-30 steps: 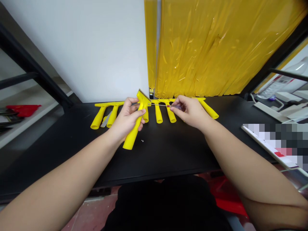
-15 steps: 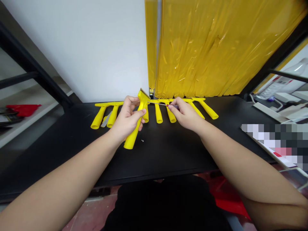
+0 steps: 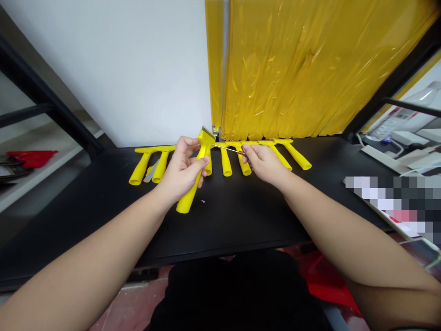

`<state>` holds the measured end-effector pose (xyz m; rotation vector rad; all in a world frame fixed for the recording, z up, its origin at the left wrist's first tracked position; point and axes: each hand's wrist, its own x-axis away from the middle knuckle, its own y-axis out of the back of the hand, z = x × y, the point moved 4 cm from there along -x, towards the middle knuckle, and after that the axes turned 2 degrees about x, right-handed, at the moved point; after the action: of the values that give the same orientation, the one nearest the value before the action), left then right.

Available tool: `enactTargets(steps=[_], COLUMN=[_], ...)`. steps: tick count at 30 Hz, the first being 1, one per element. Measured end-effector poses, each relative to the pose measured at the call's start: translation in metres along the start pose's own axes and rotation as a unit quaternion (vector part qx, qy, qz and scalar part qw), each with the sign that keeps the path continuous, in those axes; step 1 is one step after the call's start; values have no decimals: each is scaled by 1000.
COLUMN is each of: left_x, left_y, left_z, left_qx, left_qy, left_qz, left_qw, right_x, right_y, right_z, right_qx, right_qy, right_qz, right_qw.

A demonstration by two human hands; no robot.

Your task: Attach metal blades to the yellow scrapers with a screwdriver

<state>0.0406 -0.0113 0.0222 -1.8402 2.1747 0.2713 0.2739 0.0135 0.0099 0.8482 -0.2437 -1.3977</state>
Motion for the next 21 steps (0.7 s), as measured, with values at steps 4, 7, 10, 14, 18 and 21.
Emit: enactTargets(steps=[4, 7, 10, 14, 18, 21], left_x=[-1, -1, -1, -2, -3, -2], left_y=[2, 3, 3, 3, 4, 4], left_z=[1, 2, 1, 0, 0, 0], left_qx=[-10, -13, -9, 9, 26, 22], left_qy=[-8, -17, -26, -14, -7, -20], left_qz=[-5, 0, 15, 4, -9, 5], left_qw=[1000, 1000, 1000, 1000, 1000, 1000], right_x=[2, 2, -1, 0, 2, -1], right_y=[-1, -1, -2, -3, 1, -1], right_z=[4, 4, -2, 0, 6, -1], right_qx=[-50, -39, -38, -65, -28, -35], right_qy=[36, 39, -1, 23, 69, 28], right_qz=[11, -3, -3, 5, -23, -21], right_qw=[998, 998, 999, 998, 997, 999])
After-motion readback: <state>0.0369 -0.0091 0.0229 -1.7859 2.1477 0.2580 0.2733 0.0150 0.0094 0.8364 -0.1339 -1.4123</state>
